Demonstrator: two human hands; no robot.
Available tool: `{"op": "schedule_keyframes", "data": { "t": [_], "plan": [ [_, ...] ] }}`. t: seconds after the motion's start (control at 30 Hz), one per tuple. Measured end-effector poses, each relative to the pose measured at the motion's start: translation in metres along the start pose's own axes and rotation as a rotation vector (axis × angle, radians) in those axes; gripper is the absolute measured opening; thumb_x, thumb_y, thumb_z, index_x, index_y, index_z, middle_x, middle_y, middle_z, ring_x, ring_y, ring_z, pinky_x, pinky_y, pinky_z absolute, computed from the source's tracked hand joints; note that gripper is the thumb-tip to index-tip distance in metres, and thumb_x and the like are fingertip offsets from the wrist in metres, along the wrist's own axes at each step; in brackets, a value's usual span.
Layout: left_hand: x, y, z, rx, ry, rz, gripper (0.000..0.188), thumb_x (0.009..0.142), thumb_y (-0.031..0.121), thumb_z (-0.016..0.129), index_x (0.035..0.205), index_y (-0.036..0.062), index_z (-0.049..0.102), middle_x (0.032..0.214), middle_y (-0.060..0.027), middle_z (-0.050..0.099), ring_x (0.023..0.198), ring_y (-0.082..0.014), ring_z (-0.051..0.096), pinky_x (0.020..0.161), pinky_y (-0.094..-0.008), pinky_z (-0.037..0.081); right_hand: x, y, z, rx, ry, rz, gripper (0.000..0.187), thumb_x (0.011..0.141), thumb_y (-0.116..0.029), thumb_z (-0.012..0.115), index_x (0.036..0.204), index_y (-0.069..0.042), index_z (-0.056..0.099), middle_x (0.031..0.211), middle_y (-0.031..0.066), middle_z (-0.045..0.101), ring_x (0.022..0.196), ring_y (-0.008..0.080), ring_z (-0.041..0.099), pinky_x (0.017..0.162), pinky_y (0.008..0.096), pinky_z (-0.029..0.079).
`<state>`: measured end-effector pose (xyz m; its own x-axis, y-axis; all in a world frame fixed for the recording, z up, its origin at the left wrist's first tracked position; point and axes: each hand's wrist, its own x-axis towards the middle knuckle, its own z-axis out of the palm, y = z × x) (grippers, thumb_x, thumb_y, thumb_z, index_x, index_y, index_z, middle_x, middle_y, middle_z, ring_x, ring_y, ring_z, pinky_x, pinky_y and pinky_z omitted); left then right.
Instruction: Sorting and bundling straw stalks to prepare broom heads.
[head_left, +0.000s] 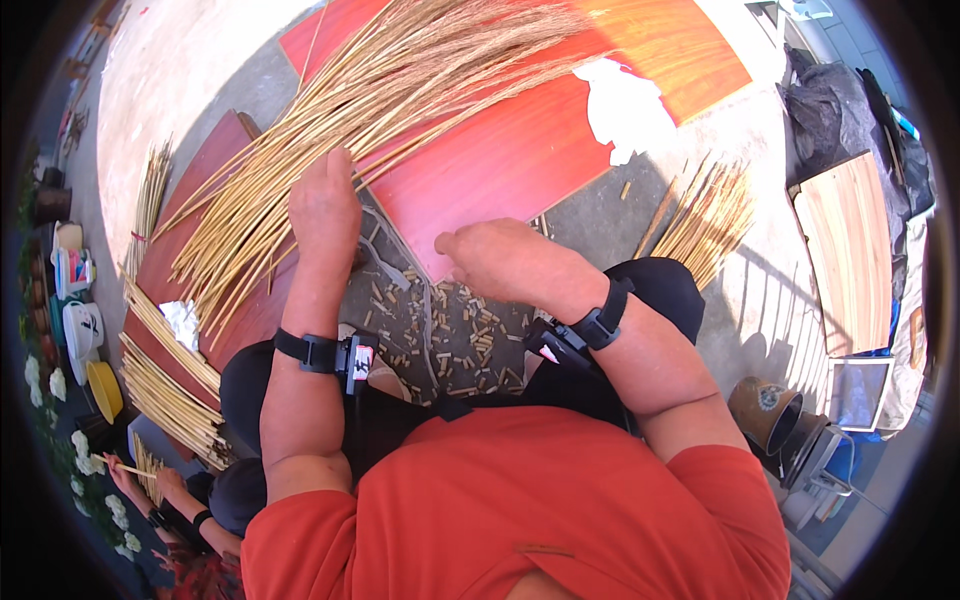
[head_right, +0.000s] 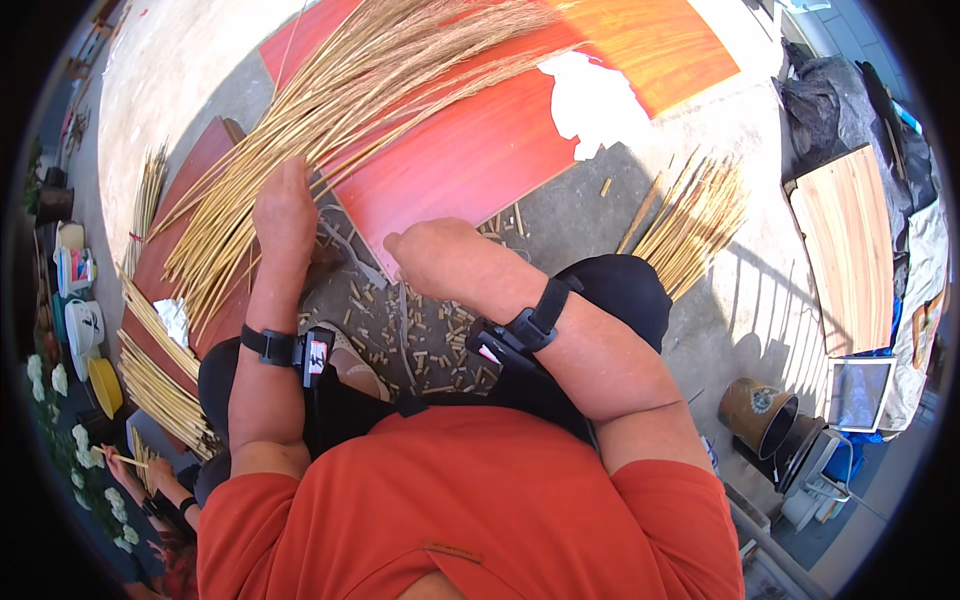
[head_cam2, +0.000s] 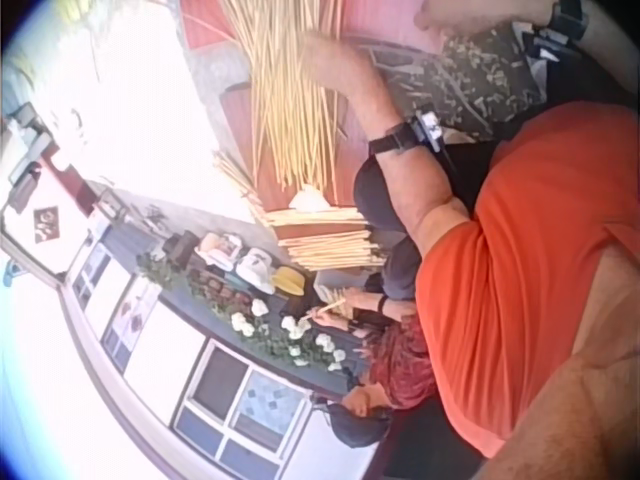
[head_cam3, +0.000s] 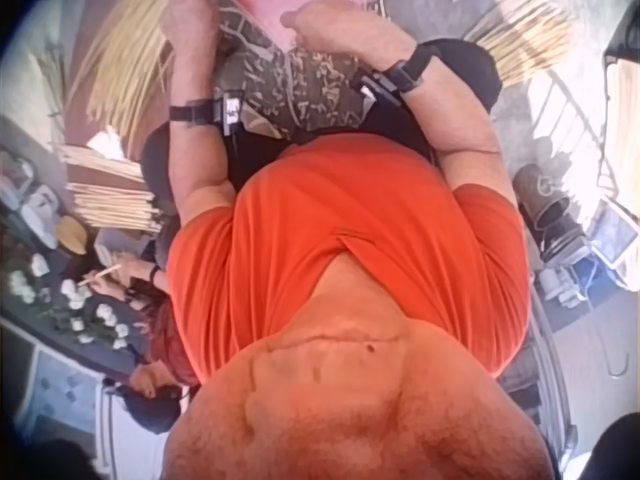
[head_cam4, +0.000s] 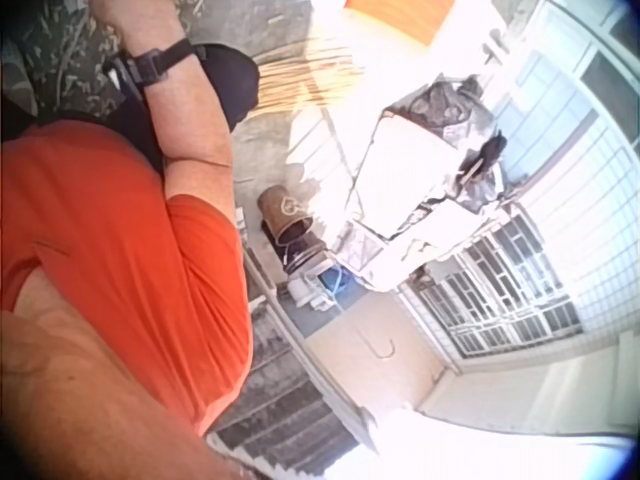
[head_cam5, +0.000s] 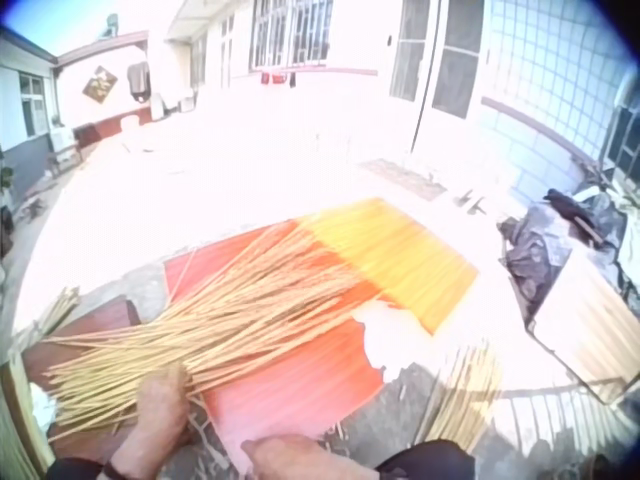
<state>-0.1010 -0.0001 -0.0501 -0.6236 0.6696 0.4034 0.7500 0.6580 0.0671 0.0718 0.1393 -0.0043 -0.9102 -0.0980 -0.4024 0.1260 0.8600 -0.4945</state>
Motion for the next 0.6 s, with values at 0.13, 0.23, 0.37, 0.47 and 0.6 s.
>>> {"op": "schedule_keyframes", "data": {
  "t": [0.13,0.23,0.37,0.47,0.6],
  "plan": [
    [-0.001,0.017,-0.023,-0.102,0.128,0.078,0.005,0.083,0.012,0.056,0.087,0.0091,0.054,0.075,-0.0097,0.057,0.070,-0.0287,0.058,0.057,-0.0412,0.045,-0.010,-0.004,0.000,-0.017,0.058,0.022,0.024,0.083,-0.019,0.056,0.100,-0.002,0.057,0.090,0.0178,0.064,0.088,0.0353,0.061,0.075,0.0451,0.048],
    [-0.004,0.035,-0.049,-0.096,0.237,0.131,0.008,0.080,0.014,0.060,0.086,0.0105,0.056,0.071,-0.0059,0.053,0.066,-0.0234,0.056,0.055,-0.0368,0.045,-0.017,-0.009,-0.005,0.004,0.169,0.034,0.024,0.083,-0.020,0.055,0.100,-0.002,0.058,0.091,0.0173,0.064,0.088,0.0350,0.061,0.075,0.0445,0.048],
    [-0.011,0.056,-0.074,-0.127,0.337,0.322,0.019,0.076,0.015,0.064,0.094,0.0111,0.059,0.069,-0.0024,0.048,0.064,-0.0184,0.054,0.051,-0.0321,0.044,-0.030,-0.021,-0.012,0.358,0.313,0.050,0.036,0.088,-0.031,0.054,0.111,-0.002,0.057,0.098,0.0189,0.063,0.092,0.0316,0.061,0.079,0.0406,0.048],
    [-0.022,0.069,-0.081,-0.221,0.372,0.441,0.030,0.072,0.011,0.063,0.102,0.0090,0.059,0.069,-0.0020,0.047,0.062,-0.0174,0.054,0.050,-0.0303,0.043,-0.032,-0.021,-0.002,0.936,0.460,-0.102,0.047,0.093,-0.040,0.049,0.118,-0.001,0.055,0.109,0.0177,0.061,0.098,0.0278,0.061,0.085,0.0387,0.047],
    [-0.038,0.086,-0.086,-0.385,0.356,0.482,0.045,0.072,0.005,0.060,0.117,0.0066,0.055,0.077,-0.0032,0.056,0.063,-0.0165,0.057,0.053,-0.0281,0.047,-0.047,-0.024,-0.003,1.509,0.518,-0.323,0.053,0.096,-0.043,0.043,0.119,0.002,0.054,0.121,0.0155,0.056,0.104,0.0237,0.058,0.093,0.0380,0.046]
  ]
}}
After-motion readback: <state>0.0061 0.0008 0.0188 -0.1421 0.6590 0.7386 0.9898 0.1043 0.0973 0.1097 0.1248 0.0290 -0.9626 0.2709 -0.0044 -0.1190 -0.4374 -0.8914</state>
